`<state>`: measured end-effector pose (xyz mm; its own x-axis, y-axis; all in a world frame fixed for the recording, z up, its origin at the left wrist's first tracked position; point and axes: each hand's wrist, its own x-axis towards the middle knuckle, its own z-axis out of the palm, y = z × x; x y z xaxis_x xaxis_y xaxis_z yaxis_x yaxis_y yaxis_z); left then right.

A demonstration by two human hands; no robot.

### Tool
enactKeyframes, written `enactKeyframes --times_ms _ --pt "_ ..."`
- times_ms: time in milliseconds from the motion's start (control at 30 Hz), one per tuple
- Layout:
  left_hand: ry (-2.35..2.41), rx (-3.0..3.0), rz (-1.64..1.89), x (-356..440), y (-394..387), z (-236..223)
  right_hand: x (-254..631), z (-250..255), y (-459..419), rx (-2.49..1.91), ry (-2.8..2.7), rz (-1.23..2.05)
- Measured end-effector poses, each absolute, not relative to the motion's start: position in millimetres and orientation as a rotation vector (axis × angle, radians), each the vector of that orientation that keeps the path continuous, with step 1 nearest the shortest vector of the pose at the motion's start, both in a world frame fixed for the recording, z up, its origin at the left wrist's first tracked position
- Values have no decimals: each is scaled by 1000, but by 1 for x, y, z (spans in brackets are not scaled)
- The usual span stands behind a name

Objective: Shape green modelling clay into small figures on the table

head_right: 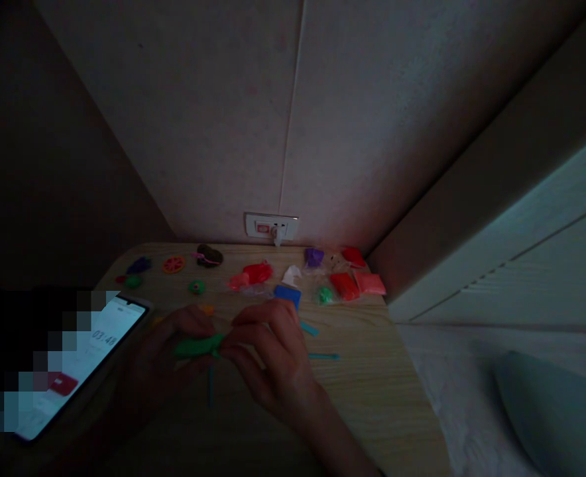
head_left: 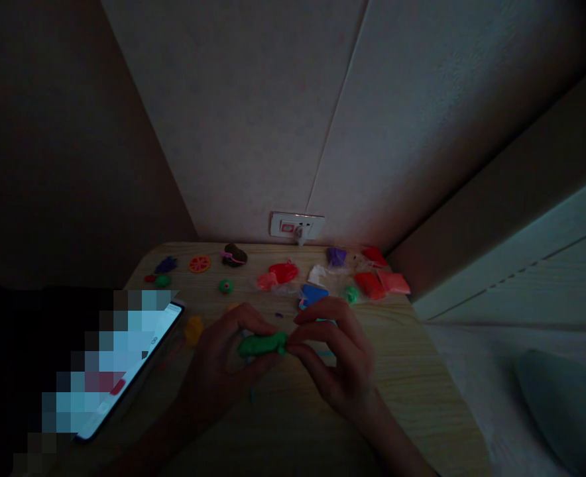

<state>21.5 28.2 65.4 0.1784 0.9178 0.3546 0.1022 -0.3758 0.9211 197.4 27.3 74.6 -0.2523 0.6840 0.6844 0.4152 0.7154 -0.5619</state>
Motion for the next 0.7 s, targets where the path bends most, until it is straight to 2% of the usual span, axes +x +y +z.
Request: enactKeyframes --times_ms 300,700 --pt "994 1668 1241 22 29 61 196 74 28 -876 -1902 426" --pt "1114 1587 1139 18 28 63 203 67 25 -728 -1473 748"
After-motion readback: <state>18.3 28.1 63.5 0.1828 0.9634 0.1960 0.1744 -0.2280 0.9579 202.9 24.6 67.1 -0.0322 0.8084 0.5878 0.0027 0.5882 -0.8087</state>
